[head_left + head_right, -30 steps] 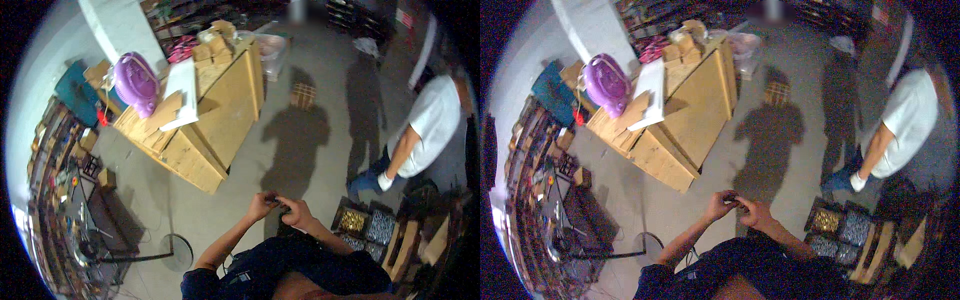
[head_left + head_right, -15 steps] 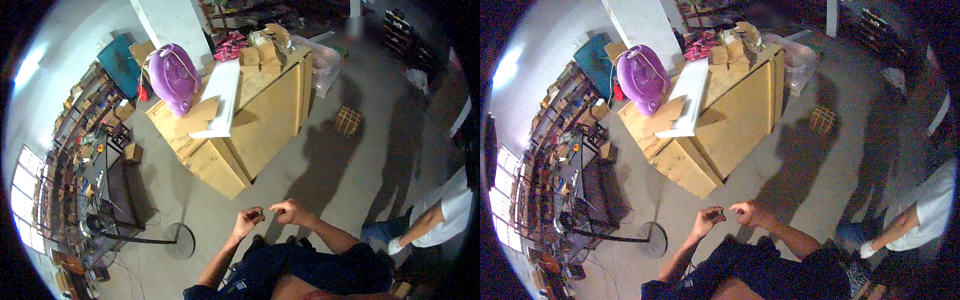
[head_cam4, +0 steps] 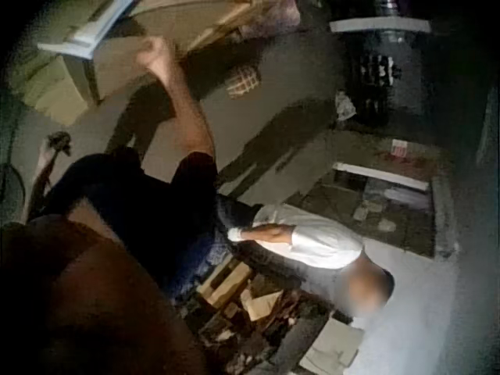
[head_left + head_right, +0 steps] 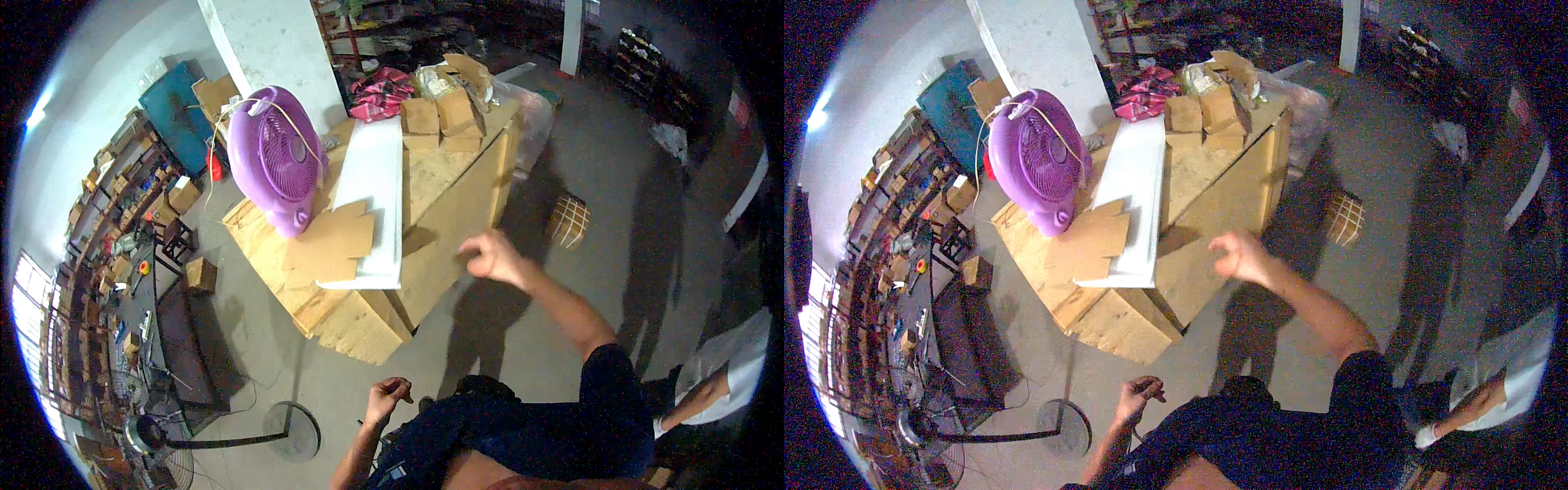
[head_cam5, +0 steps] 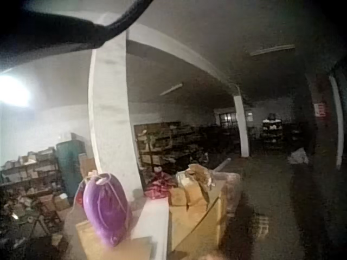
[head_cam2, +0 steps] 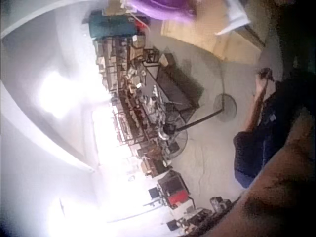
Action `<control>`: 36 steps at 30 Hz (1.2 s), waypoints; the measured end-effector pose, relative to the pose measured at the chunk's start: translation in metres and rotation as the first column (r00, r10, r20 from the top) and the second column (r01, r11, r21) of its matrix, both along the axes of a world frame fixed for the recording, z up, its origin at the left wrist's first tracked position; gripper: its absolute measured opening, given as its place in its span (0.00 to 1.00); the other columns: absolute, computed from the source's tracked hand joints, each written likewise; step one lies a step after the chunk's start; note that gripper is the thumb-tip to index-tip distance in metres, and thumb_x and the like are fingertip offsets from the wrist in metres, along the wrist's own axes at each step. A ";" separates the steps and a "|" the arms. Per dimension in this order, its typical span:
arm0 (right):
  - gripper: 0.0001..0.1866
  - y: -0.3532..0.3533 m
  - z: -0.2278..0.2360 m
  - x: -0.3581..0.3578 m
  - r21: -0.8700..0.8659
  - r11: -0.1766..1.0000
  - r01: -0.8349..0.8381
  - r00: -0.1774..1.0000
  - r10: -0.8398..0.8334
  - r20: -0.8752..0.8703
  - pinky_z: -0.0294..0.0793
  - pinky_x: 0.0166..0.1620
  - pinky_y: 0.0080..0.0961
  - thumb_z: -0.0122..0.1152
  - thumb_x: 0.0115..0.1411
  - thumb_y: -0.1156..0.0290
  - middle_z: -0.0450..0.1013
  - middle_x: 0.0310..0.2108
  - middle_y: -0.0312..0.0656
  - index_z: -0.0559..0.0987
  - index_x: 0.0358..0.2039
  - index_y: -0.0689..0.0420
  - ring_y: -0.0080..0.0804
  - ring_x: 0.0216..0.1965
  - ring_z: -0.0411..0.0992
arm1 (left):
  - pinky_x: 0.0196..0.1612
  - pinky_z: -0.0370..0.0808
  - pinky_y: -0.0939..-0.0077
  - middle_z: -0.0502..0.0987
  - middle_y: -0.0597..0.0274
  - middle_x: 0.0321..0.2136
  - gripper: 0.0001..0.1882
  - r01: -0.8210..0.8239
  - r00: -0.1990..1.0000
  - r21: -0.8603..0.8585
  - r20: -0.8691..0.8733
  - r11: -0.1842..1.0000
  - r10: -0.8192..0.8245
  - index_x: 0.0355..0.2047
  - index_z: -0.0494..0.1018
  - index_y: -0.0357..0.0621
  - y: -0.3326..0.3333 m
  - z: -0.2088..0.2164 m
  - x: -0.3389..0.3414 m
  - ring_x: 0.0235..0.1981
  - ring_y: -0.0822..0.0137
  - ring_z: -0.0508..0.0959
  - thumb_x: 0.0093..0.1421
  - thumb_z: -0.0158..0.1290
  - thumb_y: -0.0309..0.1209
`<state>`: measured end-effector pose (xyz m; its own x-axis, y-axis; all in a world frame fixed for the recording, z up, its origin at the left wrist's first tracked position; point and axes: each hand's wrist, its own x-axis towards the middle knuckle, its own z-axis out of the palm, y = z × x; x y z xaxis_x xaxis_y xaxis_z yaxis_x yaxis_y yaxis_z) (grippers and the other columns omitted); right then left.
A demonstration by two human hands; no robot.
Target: The person picks up a small cardboard box and sorts metallic fasteners from a large blue bin into the box. The person handles the fasteners by hand, picking them up from the bin and placing them into the box one by one.
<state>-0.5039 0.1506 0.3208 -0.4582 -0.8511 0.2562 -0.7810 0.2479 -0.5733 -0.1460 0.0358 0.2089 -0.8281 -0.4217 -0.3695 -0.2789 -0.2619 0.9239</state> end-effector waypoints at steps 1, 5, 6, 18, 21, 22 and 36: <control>0.21 -0.013 -0.002 -0.038 -0.069 0.997 -0.017 0.972 0.000 -0.235 0.71 0.38 0.35 0.63 0.34 0.65 0.73 0.30 0.48 0.77 0.33 0.57 0.43 0.34 0.72 | 0.29 0.72 0.77 0.75 0.59 0.23 0.09 -0.025 0.999 0.029 0.033 0.999 0.024 0.32 0.73 0.30 -0.007 -0.004 -0.009 0.22 0.69 0.75 0.56 0.52 0.27; 0.18 -0.077 0.000 -0.204 -0.177 0.983 0.052 0.967 -0.094 -0.238 0.70 0.35 0.39 0.64 0.32 0.64 0.71 0.30 0.51 0.76 0.26 0.58 0.47 0.33 0.70 | 0.30 0.72 0.74 0.75 0.56 0.25 0.13 -0.220 0.975 0.127 0.070 0.967 0.213 0.34 0.72 0.28 -0.042 -0.031 -0.034 0.24 0.67 0.75 0.55 0.53 0.29; 0.18 -0.103 0.035 -0.207 -0.149 0.988 0.040 0.898 -0.101 -0.427 0.70 0.35 0.39 0.63 0.32 0.65 0.71 0.29 0.52 0.75 0.26 0.60 0.48 0.33 0.70 | 0.29 0.73 0.73 0.75 0.55 0.25 0.12 -0.329 0.939 0.083 0.130 0.941 0.317 0.33 0.72 0.28 -0.051 -0.037 -0.026 0.24 0.65 0.75 0.55 0.53 0.28; 0.18 -0.345 0.011 -0.538 0.125 0.991 0.057 0.709 0.048 -0.703 0.71 0.41 0.36 0.63 0.31 0.64 0.71 0.28 0.52 0.77 0.22 0.64 0.47 0.36 0.68 | 0.28 0.77 0.66 0.72 0.57 0.17 0.11 -0.952 0.306 0.051 0.211 0.303 0.928 0.32 0.71 0.27 -0.006 -0.008 -0.067 0.19 0.63 0.75 0.54 0.51 0.27; 0.19 -0.378 0.000 -0.541 0.303 0.921 0.244 0.819 -0.028 -0.573 0.71 0.45 0.39 0.64 0.38 0.63 0.72 0.36 0.52 0.77 0.30 0.63 0.49 0.40 0.71 | 0.27 0.77 0.67 0.72 0.57 0.17 0.10 -0.982 0.186 0.018 0.209 0.186 0.960 0.31 0.71 0.27 0.018 -0.004 -0.073 0.19 0.63 0.75 0.54 0.51 0.26; 0.20 -0.382 -0.001 -0.517 0.310 0.924 0.225 0.838 -0.021 -0.545 0.71 0.45 0.39 0.64 0.38 0.62 0.72 0.35 0.52 0.77 0.30 0.63 0.50 0.39 0.71 | 0.27 0.77 0.67 0.72 0.57 0.17 0.10 -0.988 0.147 -0.018 0.206 0.154 0.968 0.31 0.71 0.27 0.029 0.000 -0.074 0.19 0.63 0.75 0.54 0.51 0.26; 0.14 -0.346 0.123 -0.509 -0.078 0.974 0.211 0.907 -0.225 -0.355 0.71 0.29 0.34 0.58 0.38 0.70 0.71 0.24 0.51 0.75 0.26 0.65 0.45 0.26 0.72 | 0.26 0.76 0.67 0.70 0.57 0.16 0.11 -0.996 0.078 0.061 0.152 0.069 0.985 0.30 0.71 0.27 0.071 -0.058 -0.084 0.17 0.65 0.72 0.52 0.53 0.27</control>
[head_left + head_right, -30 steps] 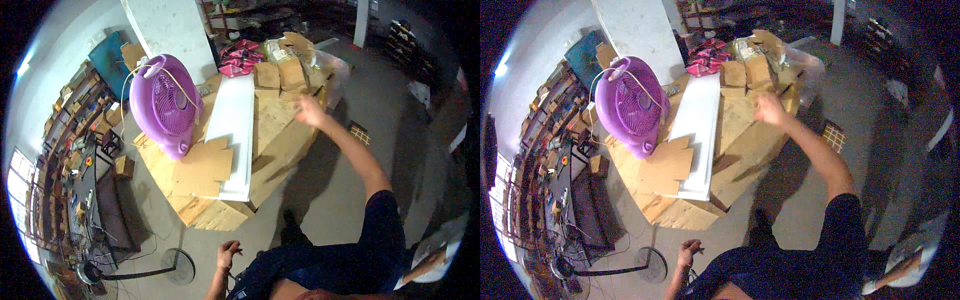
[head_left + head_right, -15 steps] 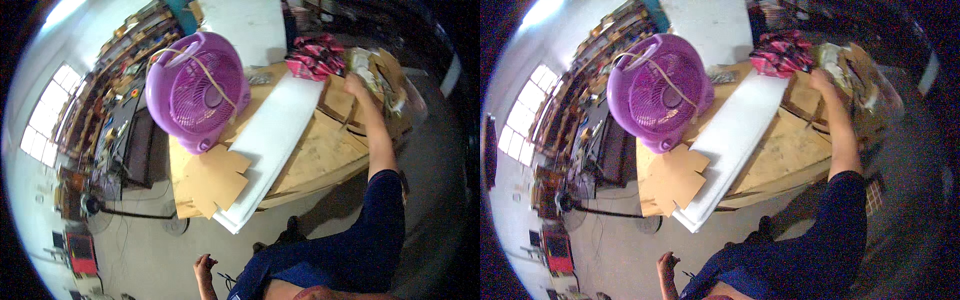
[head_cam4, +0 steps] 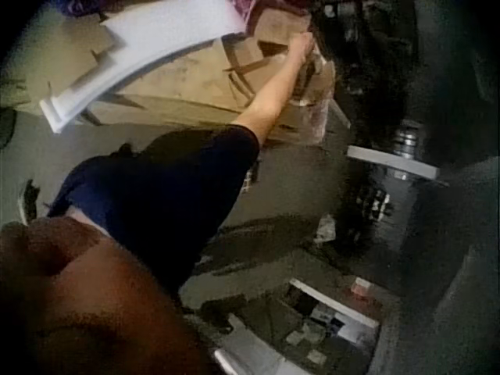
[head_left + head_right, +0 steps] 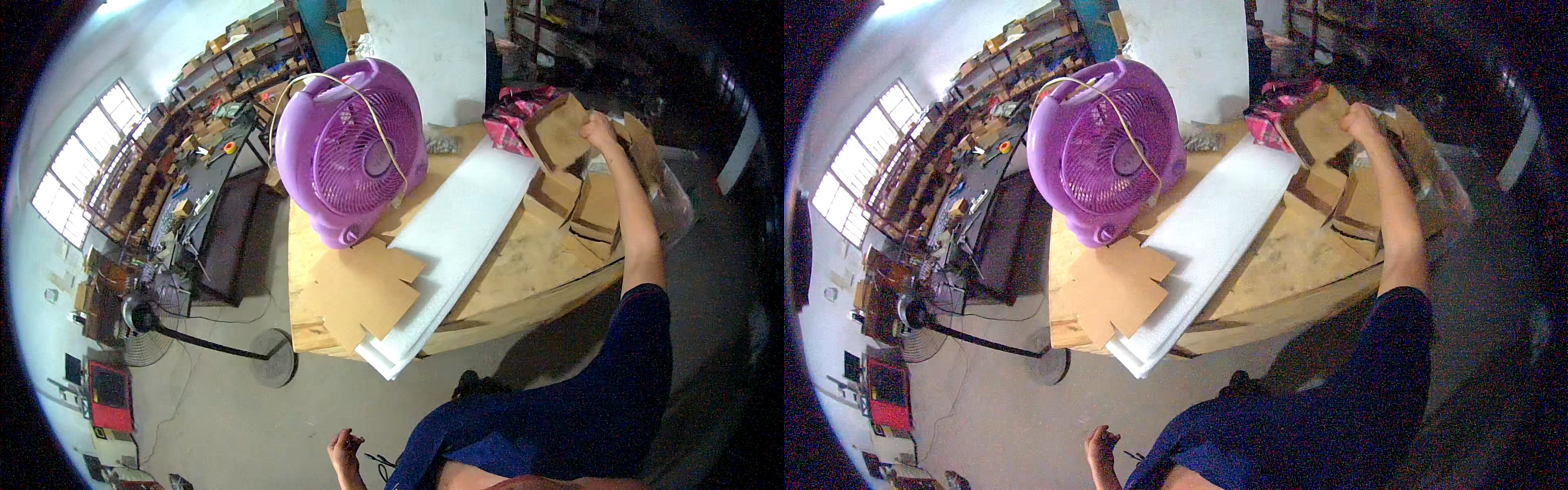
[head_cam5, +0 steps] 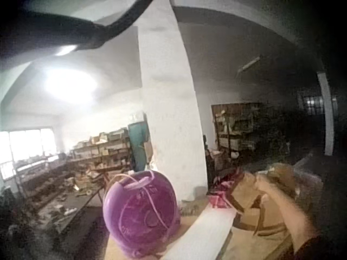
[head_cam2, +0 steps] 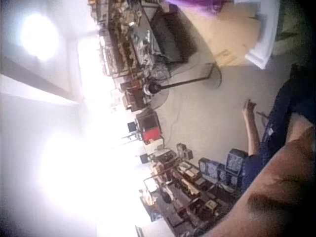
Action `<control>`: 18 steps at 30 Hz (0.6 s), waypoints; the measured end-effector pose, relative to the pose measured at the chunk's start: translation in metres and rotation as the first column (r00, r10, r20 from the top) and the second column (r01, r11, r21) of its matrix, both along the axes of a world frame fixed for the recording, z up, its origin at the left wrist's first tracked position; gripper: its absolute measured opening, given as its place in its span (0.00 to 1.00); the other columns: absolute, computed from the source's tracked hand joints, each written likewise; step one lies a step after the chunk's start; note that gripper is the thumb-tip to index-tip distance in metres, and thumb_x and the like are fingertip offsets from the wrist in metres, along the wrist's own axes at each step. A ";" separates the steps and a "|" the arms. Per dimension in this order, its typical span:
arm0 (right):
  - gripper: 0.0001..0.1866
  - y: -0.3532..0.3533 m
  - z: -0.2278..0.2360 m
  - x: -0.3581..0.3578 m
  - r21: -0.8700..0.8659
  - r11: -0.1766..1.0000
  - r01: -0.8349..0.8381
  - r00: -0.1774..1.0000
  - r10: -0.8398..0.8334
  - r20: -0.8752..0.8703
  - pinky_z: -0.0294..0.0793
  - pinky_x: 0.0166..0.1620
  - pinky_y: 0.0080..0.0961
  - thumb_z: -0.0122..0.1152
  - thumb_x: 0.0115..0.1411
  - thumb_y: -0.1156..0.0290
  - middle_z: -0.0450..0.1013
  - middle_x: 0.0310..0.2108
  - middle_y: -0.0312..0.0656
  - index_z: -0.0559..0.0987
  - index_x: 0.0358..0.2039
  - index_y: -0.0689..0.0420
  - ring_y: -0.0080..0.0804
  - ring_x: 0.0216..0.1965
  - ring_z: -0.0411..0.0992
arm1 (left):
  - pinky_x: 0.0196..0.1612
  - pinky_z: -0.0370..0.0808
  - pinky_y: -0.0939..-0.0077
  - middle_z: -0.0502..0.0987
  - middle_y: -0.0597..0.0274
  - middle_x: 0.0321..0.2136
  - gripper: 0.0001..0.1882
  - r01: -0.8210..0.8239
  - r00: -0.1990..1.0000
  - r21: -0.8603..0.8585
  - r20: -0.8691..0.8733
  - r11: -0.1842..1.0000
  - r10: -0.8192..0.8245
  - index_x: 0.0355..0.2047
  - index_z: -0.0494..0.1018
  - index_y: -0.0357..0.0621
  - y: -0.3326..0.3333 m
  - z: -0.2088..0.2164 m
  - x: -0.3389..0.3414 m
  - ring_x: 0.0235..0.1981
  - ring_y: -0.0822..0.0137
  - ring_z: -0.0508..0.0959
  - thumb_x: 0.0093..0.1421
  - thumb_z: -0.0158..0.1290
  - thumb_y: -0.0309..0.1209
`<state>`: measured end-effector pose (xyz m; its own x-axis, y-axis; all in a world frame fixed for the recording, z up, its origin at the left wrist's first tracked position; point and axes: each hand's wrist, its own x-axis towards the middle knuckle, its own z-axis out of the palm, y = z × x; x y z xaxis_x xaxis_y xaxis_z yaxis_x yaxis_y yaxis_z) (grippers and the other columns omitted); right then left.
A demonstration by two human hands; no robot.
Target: The person picks up a small cardboard box and sorts metallic fasteners from a large blue bin into the box. The person handles the fasteners by hand, picking them up from the bin and placing them into the box one by one.
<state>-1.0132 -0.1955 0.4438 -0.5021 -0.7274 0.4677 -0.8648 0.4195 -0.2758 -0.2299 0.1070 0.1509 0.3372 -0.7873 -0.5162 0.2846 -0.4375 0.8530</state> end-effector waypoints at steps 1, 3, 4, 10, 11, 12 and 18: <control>0.14 0.000 0.007 0.001 0.007 1.000 -0.015 0.992 0.014 0.126 0.70 0.28 0.33 0.58 0.39 0.70 0.71 0.22 0.49 0.76 0.27 0.64 0.42 0.24 0.71 | 0.26 0.76 0.67 0.70 0.57 0.16 0.11 -0.048 0.997 0.031 -0.065 0.998 0.050 0.29 0.71 0.27 0.000 -0.005 0.003 0.17 0.65 0.72 0.52 0.53 0.27; 0.14 0.001 0.023 0.010 0.025 0.998 -0.056 0.985 0.052 0.164 0.70 0.28 0.32 0.58 0.40 0.69 0.72 0.23 0.48 0.77 0.29 0.63 0.40 0.23 0.71 | 0.26 0.76 0.67 0.70 0.57 0.17 0.10 0.046 0.997 -0.017 0.060 0.999 -0.045 0.28 0.71 0.28 0.002 -0.014 0.011 0.17 0.65 0.72 0.51 0.53 0.27; 0.14 -0.007 0.028 0.025 0.040 0.993 -0.110 0.991 0.107 0.085 0.70 0.29 0.33 0.57 0.41 0.68 0.73 0.24 0.50 0.77 0.29 0.62 0.41 0.25 0.72 | 0.26 0.75 0.68 0.70 0.58 0.17 0.10 0.024 0.997 -0.018 0.076 1.000 -0.022 0.26 0.71 0.29 0.011 -0.012 0.014 0.17 0.66 0.72 0.51 0.53 0.27; 0.17 0.020 0.044 0.196 -0.218 0.595 -0.774 0.622 0.778 -0.087 0.64 0.51 0.25 0.54 0.51 0.79 0.70 0.47 0.46 0.74 0.43 0.64 0.33 0.49 0.67 | 0.31 0.72 0.74 0.73 0.59 0.23 0.12 -0.119 0.986 0.001 -0.114 0.993 0.119 0.28 0.73 0.34 0.035 0.026 0.037 0.24 0.69 0.73 0.53 0.56 0.33; 0.18 0.034 0.045 0.233 -0.197 0.519 -0.832 0.552 0.811 -0.195 0.64 0.51 0.24 0.53 0.48 0.81 0.71 0.46 0.47 0.74 0.43 0.64 0.33 0.48 0.68 | 0.31 0.71 0.76 0.74 0.60 0.23 0.13 -0.069 0.990 -0.045 -0.128 0.997 0.063 0.31 0.74 0.33 0.040 0.038 0.042 0.25 0.70 0.73 0.54 0.54 0.34; 0.20 0.041 0.053 0.261 -0.058 0.376 -0.925 0.364 0.831 -0.422 0.65 0.51 0.26 0.52 0.44 0.83 0.71 0.45 0.46 0.75 0.42 0.65 0.32 0.47 0.68 | 0.34 0.71 0.76 0.74 0.61 0.23 0.15 -0.049 0.989 -0.082 -0.146 0.995 0.037 0.35 0.73 0.33 0.051 0.046 0.050 0.28 0.69 0.74 0.55 0.53 0.35; 0.22 0.101 0.054 0.584 0.188 -0.432 -0.882 -0.470 0.782 -0.410 0.65 0.50 0.37 0.53 0.37 0.79 0.67 0.47 0.56 0.72 0.38 0.63 0.54 0.45 0.68 | 0.33 0.74 0.74 0.74 0.59 0.22 0.13 -0.385 0.914 -0.316 -0.258 0.867 0.312 0.34 0.73 0.31 0.147 0.066 0.092 0.26 0.67 0.76 0.57 0.52 0.33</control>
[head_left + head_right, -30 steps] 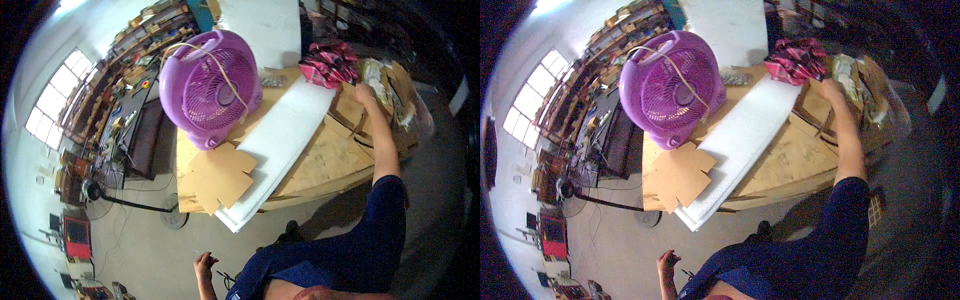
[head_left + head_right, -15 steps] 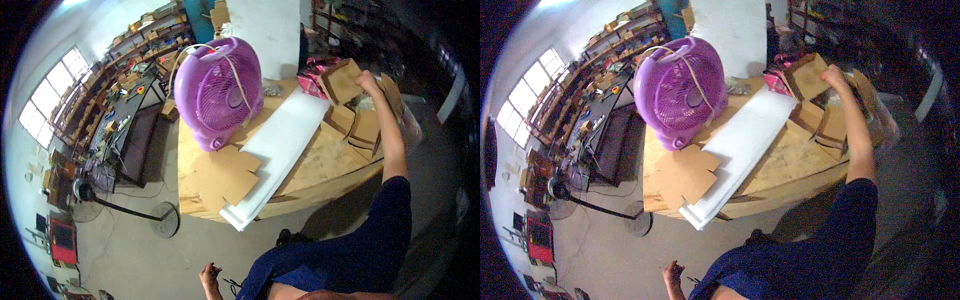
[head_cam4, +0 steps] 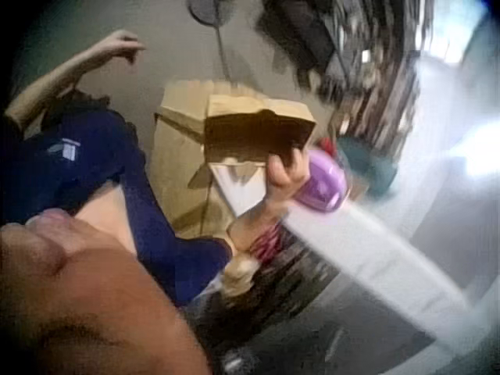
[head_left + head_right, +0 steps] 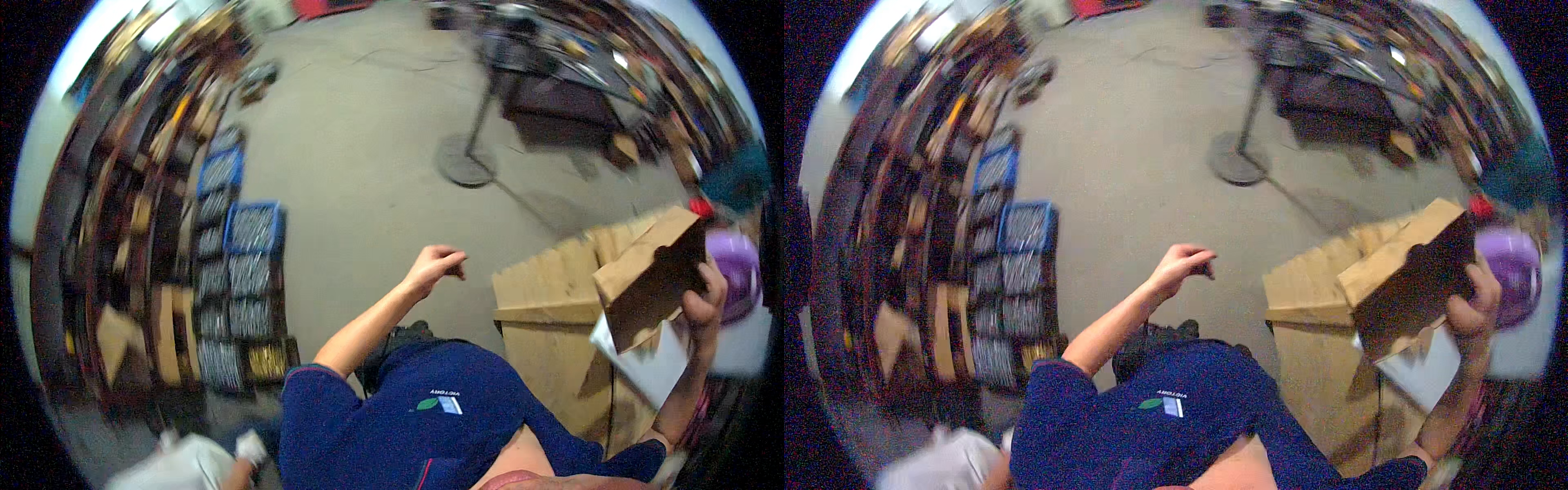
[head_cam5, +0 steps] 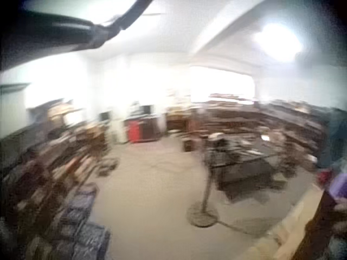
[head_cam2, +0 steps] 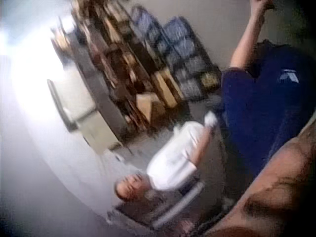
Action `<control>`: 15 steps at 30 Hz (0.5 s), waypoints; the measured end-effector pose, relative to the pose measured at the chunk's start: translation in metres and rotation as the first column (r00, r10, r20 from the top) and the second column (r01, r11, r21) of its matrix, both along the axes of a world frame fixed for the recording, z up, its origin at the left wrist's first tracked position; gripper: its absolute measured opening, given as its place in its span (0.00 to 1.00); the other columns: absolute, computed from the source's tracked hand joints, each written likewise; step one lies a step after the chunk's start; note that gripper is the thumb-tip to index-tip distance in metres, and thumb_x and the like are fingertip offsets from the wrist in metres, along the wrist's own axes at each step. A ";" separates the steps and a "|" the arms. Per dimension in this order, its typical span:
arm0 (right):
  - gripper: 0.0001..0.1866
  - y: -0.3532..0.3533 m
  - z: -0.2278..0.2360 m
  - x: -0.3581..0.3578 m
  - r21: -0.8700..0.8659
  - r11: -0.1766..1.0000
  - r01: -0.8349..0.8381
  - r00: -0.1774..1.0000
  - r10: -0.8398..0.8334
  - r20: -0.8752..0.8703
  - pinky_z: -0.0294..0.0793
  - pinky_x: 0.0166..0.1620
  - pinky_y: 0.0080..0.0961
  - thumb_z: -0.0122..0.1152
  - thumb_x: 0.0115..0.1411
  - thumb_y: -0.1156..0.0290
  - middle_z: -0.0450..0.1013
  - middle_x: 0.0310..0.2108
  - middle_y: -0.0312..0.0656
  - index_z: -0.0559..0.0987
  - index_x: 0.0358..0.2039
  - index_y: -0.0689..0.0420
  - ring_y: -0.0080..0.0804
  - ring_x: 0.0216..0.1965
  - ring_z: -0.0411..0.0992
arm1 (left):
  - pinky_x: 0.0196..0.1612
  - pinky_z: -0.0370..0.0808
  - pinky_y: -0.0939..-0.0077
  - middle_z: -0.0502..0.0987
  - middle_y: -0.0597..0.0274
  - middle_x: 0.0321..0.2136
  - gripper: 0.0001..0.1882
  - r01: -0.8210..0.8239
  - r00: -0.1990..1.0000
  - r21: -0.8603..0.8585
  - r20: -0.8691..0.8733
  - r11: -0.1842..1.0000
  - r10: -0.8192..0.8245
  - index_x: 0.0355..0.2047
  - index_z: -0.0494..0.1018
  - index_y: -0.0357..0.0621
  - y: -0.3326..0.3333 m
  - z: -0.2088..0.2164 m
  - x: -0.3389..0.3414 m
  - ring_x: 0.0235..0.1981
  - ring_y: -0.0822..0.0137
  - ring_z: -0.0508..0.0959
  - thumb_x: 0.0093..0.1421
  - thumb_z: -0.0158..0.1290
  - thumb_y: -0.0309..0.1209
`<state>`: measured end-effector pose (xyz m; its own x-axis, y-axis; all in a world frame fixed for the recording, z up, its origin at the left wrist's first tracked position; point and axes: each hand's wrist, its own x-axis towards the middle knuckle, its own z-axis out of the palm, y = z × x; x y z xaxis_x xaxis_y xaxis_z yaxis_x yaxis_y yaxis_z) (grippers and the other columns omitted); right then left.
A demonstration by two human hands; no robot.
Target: The person picks up a small cardboard box and sorts metallic fasteners from a large blue bin into the box. The person handles the fasteners by hand, picking them up from the bin and placing them into the box one by one.
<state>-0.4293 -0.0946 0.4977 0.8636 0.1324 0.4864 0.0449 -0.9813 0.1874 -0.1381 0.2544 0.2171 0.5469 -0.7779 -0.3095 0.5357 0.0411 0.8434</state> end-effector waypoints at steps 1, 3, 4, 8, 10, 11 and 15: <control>0.22 0.013 0.002 0.042 -0.157 0.984 -0.085 0.995 0.074 -0.072 0.66 0.49 0.37 0.55 0.36 0.79 0.66 0.48 0.57 0.72 0.38 0.60 0.54 0.44 0.68 | 0.33 0.74 0.74 0.74 0.60 0.21 0.13 -0.074 0.997 -0.033 0.029 0.997 0.075 0.33 0.73 0.31 0.015 0.013 0.003 0.25 0.68 0.76 0.57 0.52 0.33; 0.16 0.079 0.006 0.130 0.172 0.984 -0.039 0.940 0.095 -0.328 0.68 0.44 0.36 0.56 0.37 0.75 0.68 0.42 0.55 0.72 0.31 0.63 0.49 0.42 0.69 | 0.32 0.74 0.75 0.74 0.61 0.21 0.13 -0.231 0.969 -0.114 0.065 0.966 0.240 0.33 0.73 0.31 0.045 0.027 0.004 0.24 0.69 0.76 0.57 0.52 0.33; 0.16 0.088 -0.012 0.165 0.137 0.968 -0.210 0.921 0.243 -0.304 0.69 0.41 0.34 0.55 0.36 0.72 0.69 0.39 0.54 0.71 0.29 0.66 0.49 0.39 0.70 | 0.32 0.74 0.75 0.74 0.61 0.21 0.13 -0.302 0.945 -0.172 0.077 0.938 0.318 0.33 0.73 0.31 0.059 0.029 0.005 0.24 0.70 0.76 0.57 0.52 0.32; 0.17 0.159 -0.068 0.281 0.283 0.947 -0.153 0.856 0.270 -0.441 0.71 0.34 0.30 0.53 0.34 0.67 0.71 0.32 0.54 0.71 0.23 0.69 0.49 0.33 0.71 | 0.31 0.74 0.77 0.74 0.63 0.21 0.12 -0.580 0.747 -0.231 0.231 0.781 0.623 0.32 0.73 0.31 0.119 0.063 0.013 0.24 0.72 0.75 0.57 0.53 0.31; 0.15 0.189 -0.103 0.312 0.375 0.877 -0.300 0.797 0.447 -0.406 0.70 0.34 0.33 0.54 0.34 0.68 0.70 0.32 0.56 0.72 0.22 0.68 0.50 0.33 0.71 | 0.31 0.73 0.79 0.75 0.63 0.24 0.11 -0.666 0.637 -0.206 0.342 0.716 0.691 0.33 0.73 0.33 0.136 0.071 0.004 0.25 0.74 0.75 0.56 0.54 0.30; 0.14 0.205 -0.121 0.327 0.416 0.849 -0.324 0.755 0.498 -0.427 0.71 0.34 0.35 0.56 0.34 0.69 0.70 0.33 0.57 0.72 0.21 0.67 0.50 0.33 0.71 | 0.32 0.73 0.78 0.75 0.63 0.25 0.10 -0.704 0.576 -0.174 0.427 0.689 0.697 0.33 0.74 0.33 0.144 0.079 -0.003 0.26 0.74 0.75 0.55 0.55 0.30; 0.11 0.278 -0.174 0.357 0.579 0.731 -0.361 0.581 0.662 -0.474 0.72 0.34 0.36 0.57 0.35 0.71 0.71 0.29 0.55 0.73 0.19 0.66 0.49 0.30 0.71 | 0.39 0.71 0.75 0.78 0.60 0.30 0.11 -0.827 0.372 -0.039 0.710 0.561 0.597 0.32 0.75 0.38 0.156 0.079 -0.028 0.35 0.72 0.75 0.50 0.58 0.30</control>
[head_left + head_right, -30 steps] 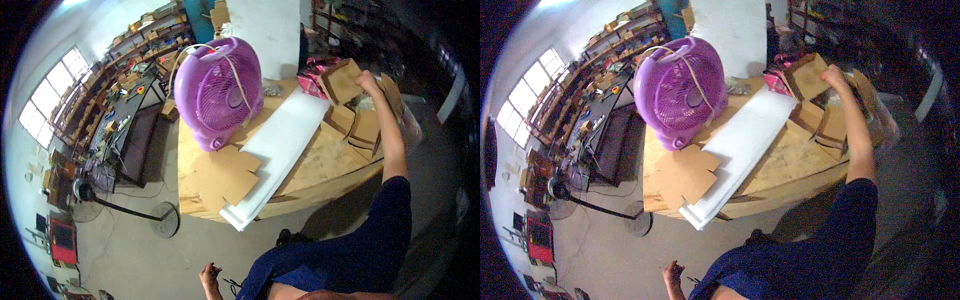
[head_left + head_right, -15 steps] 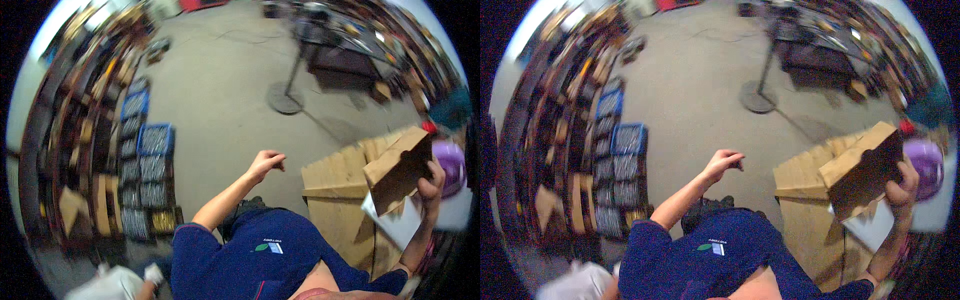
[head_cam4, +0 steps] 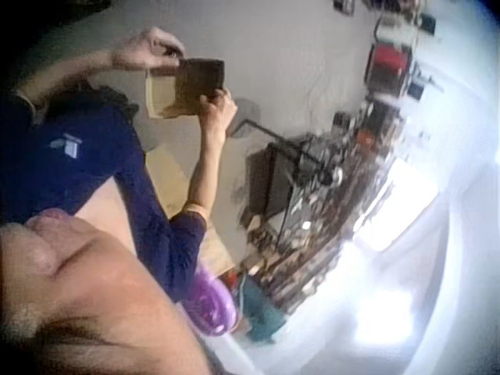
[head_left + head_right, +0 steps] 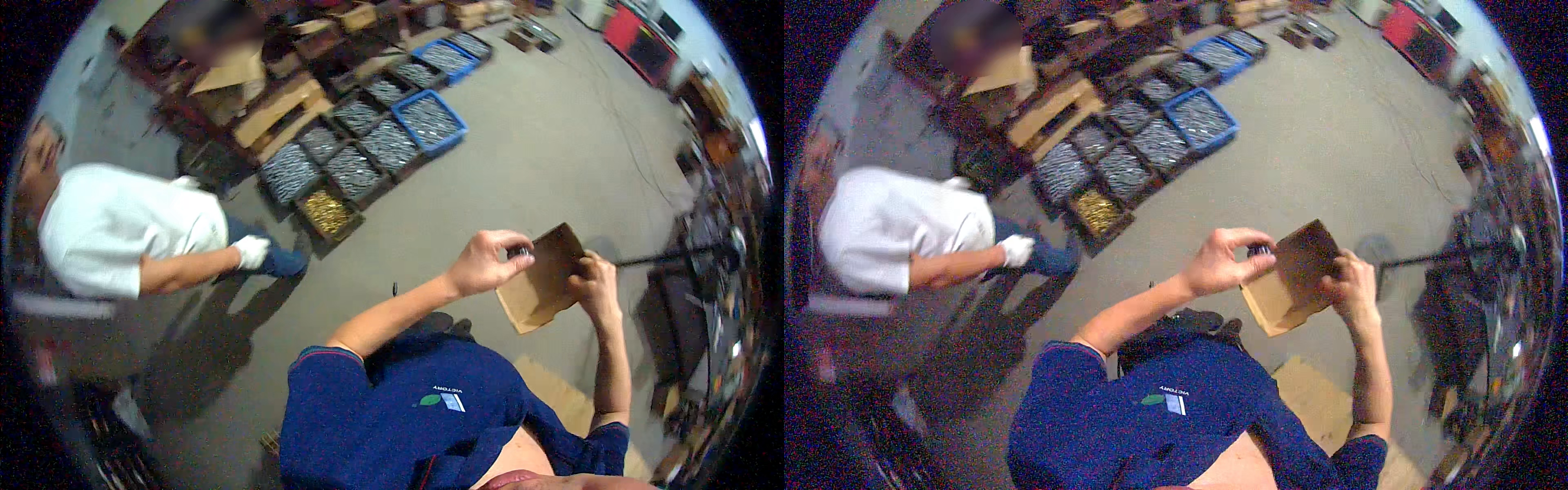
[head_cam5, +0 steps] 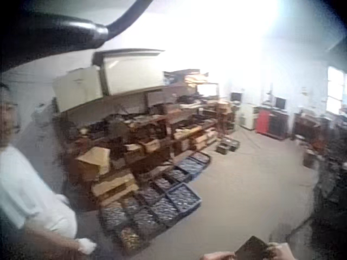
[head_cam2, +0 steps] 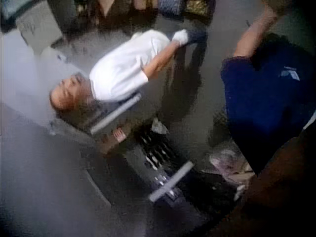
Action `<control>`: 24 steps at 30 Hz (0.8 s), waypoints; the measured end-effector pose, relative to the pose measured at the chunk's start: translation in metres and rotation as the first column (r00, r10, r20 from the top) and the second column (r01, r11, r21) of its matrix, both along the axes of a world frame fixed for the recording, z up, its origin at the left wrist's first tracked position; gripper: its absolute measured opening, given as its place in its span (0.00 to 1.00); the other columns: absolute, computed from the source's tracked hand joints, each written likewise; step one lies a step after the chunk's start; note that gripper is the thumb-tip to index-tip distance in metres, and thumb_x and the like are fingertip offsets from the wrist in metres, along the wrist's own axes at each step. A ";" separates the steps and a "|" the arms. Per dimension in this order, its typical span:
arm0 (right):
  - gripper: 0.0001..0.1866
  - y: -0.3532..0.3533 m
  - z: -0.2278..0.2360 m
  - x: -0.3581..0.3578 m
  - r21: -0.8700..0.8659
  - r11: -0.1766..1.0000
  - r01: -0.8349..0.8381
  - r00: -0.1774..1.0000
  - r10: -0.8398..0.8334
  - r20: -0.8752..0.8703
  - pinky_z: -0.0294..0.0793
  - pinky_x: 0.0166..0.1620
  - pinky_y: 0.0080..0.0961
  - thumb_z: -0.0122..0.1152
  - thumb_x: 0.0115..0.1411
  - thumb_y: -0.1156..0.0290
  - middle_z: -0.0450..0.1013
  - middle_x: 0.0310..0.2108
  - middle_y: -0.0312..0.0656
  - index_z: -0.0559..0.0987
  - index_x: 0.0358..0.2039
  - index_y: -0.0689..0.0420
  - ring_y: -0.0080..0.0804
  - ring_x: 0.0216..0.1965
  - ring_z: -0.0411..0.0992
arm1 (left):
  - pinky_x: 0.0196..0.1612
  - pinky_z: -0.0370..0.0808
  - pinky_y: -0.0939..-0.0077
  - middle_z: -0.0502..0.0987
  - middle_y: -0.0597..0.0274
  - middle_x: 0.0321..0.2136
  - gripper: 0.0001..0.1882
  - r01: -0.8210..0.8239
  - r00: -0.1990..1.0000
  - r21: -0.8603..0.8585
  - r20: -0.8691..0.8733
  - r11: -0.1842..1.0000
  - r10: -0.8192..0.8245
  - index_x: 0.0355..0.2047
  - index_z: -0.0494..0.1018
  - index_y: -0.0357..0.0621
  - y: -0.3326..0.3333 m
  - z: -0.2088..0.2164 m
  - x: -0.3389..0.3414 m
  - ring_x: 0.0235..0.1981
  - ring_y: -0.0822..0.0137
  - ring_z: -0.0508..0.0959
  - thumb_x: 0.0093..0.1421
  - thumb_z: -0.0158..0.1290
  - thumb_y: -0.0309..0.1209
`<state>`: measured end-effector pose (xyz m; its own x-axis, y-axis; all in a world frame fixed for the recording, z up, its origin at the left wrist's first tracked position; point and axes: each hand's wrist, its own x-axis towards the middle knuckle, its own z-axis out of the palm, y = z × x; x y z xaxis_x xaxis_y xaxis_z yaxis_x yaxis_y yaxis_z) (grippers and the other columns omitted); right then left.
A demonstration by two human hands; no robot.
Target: The person picks up a small cardboard box and sorts metallic fasteners from a large blue bin into the box. The person handles the fasteners by hand, picking them up from the bin and placing them into the box one by one.
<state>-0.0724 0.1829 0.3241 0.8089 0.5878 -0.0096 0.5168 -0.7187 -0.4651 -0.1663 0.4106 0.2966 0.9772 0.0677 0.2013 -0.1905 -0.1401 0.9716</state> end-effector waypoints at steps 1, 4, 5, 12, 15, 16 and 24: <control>0.11 0.006 -0.021 0.011 0.012 0.999 -0.034 0.998 0.035 -0.057 0.71 0.32 0.36 0.56 0.35 0.72 0.72 0.28 0.53 0.75 0.21 0.65 0.49 0.28 0.71 | 0.40 0.71 0.74 0.78 0.59 0.30 0.11 -0.035 0.999 0.051 -0.008 0.998 0.035 0.32 0.75 0.38 0.002 -0.002 -0.001 0.34 0.69 0.76 0.49 0.59 0.30; 0.14 0.040 -0.062 0.008 0.402 0.908 -0.117 0.989 0.143 -0.035 0.71 0.29 0.27 0.56 0.32 0.76 0.72 0.23 0.50 0.75 0.24 0.66 0.44 0.24 0.72 | 0.48 0.68 0.64 0.77 0.56 0.29 0.11 -0.225 0.966 0.472 0.222 0.852 0.132 0.32 0.75 0.41 0.021 -0.024 -0.015 0.33 0.61 0.76 0.48 0.58 0.31; 0.13 0.049 -0.073 0.012 0.333 0.837 -0.434 0.896 0.364 0.254 0.71 0.30 0.28 0.54 0.32 0.76 0.72 0.22 0.50 0.75 0.23 0.65 0.44 0.23 0.72 | 0.50 0.66 0.61 0.77 0.56 0.28 0.12 -0.275 0.956 0.521 0.235 0.808 0.174 0.32 0.75 0.41 0.028 -0.030 -0.026 0.33 0.60 0.76 0.48 0.57 0.32; 0.15 0.166 -0.049 -0.012 0.312 0.865 -0.392 0.895 0.437 -0.089 0.72 0.34 0.28 0.51 0.34 0.75 0.74 0.27 0.50 0.77 0.26 0.64 0.43 0.29 0.74 | 0.42 0.69 0.60 0.76 0.54 0.25 0.13 -0.431 0.881 0.644 0.149 0.632 0.449 0.33 0.75 0.41 0.085 -0.037 -0.101 0.29 0.56 0.75 0.47 0.57 0.33; 0.17 0.206 -0.049 -0.017 0.351 0.837 -0.420 0.855 0.494 -0.155 0.72 0.36 0.27 0.51 0.34 0.77 0.74 0.29 0.49 0.78 0.28 0.64 0.41 0.31 0.75 | 0.32 0.70 0.62 0.76 0.53 0.24 0.13 -0.536 0.819 0.609 0.207 0.585 0.535 0.31 0.75 0.40 0.108 -0.043 -0.117 0.26 0.53 0.74 0.47 0.58 0.34; 0.18 0.220 -0.047 -0.017 0.276 0.847 -0.454 0.854 0.502 -0.138 0.71 0.39 0.25 0.50 0.34 0.78 0.75 0.31 0.47 0.79 0.30 0.63 0.38 0.34 0.75 | 0.32 0.70 0.62 0.76 0.53 0.24 0.13 -0.562 0.797 0.601 0.212 0.568 0.565 0.31 0.75 0.40 0.116 -0.042 -0.122 0.26 0.53 0.74 0.47 0.58 0.34; 0.27 0.307 -0.092 -0.006 0.626 0.743 -0.237 0.514 0.642 -0.568 0.67 0.50 0.30 0.52 0.39 0.75 0.73 0.41 0.49 0.73 0.45 0.66 0.38 0.43 0.72 | 0.32 0.71 0.65 0.77 0.57 0.23 0.12 -0.639 0.702 0.589 0.183 0.495 0.688 0.29 0.77 0.43 0.172 -0.027 -0.124 0.24 0.54 0.75 0.47 0.59 0.36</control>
